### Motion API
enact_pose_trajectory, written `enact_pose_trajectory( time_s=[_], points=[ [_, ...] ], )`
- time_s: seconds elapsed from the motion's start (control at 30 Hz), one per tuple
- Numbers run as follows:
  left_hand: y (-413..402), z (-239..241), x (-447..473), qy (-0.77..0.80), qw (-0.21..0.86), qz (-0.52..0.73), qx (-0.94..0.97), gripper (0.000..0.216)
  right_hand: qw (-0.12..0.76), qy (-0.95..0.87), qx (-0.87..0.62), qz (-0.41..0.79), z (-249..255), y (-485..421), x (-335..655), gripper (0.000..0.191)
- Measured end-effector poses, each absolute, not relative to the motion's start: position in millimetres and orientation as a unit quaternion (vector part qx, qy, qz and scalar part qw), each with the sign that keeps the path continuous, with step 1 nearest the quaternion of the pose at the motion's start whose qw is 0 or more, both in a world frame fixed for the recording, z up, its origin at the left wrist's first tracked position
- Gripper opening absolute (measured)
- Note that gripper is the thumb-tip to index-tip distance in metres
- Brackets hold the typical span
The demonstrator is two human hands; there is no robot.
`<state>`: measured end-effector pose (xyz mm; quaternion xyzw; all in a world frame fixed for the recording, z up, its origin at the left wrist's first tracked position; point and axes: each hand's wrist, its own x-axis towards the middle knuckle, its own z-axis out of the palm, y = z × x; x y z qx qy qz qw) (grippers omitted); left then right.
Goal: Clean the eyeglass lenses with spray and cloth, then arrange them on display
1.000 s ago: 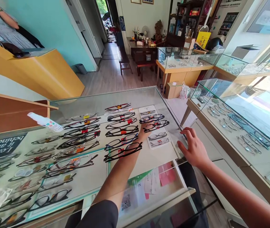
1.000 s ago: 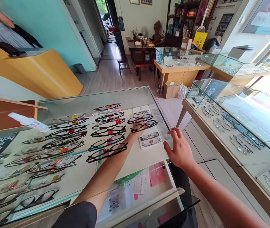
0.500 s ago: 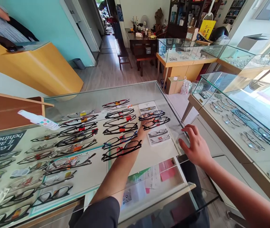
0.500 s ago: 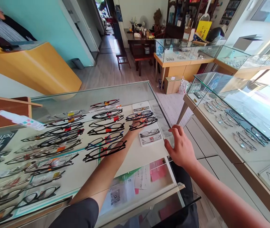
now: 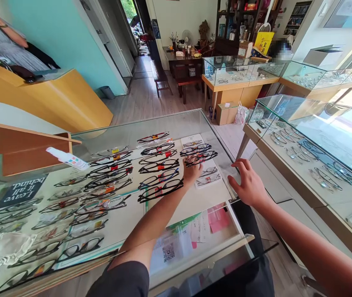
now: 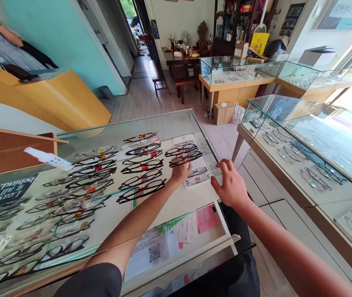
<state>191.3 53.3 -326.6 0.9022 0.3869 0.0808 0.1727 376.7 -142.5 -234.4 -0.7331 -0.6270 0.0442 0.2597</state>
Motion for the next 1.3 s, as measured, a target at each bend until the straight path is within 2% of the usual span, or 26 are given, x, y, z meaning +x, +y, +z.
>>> enact_pose_trajectory(
  time_s=[0.13, 0.23, 0.33, 0.43, 0.53, 0.63, 0.73, 0.8, 0.9, 1.0, 1.1, 1.3],
  points=[
    [-8, -330, 169, 0.400, 0.215, 0.076, 0.888, 0.022, 0.266, -0.622, -0.735, 0.042, -236, -142, 377, 0.034],
    [-68, -331, 148, 0.364, 0.282, 0.029, 0.887, 0.007, 0.274, -0.622, -0.732, 0.044, -237, -141, 377, 0.034],
    [-124, -318, 129, 0.329, 0.355, -0.031, 0.874, 0.012, 0.272, -0.624, -0.731, 0.038, -239, -140, 379, 0.036],
    [-160, -276, 116, 0.283, 0.450, -0.093, 0.842, 0.012, 0.268, -0.624, -0.733, 0.031, -241, -140, 380, 0.037],
    [-162, -208, 113, 0.240, 0.516, -0.141, 0.810, 0.015, 0.264, -0.621, -0.738, 0.032, -240, -139, 379, 0.038],
    [-128, -148, 121, 0.239, 0.439, -0.049, 0.865, 0.019, 0.259, -0.616, -0.743, 0.039, -238, -140, 379, 0.039],
    [-71, -122, 138, 0.298, 0.203, 0.148, 0.921, 0.012, 0.254, -0.617, -0.743, 0.044, -236, -140, 379, 0.039],
    [-32, -123, 150, 0.360, 0.062, 0.137, 0.920, 0.010, 0.247, -0.625, -0.739, 0.044, -236, -140, 380, 0.040],
    [13, -135, 166, 0.394, 0.039, 0.080, 0.915, 0.013, 0.237, -0.637, -0.733, 0.042, -237, -139, 383, 0.041],
    [35, -146, 178, 0.408, 0.024, 0.028, 0.912, 0.025, 0.238, -0.637, -0.732, 0.038, -239, -137, 384, 0.042],
    [41, -152, 186, 0.418, 0.006, -0.004, 0.908, 0.040, 0.242, -0.635, -0.733, 0.035, -240, -137, 383, 0.042],
    [39, -153, 197, 0.426, 0.007, -0.045, 0.904, 0.044, 0.245, -0.636, -0.731, 0.036, -241, -136, 384, 0.042]
  ],
)
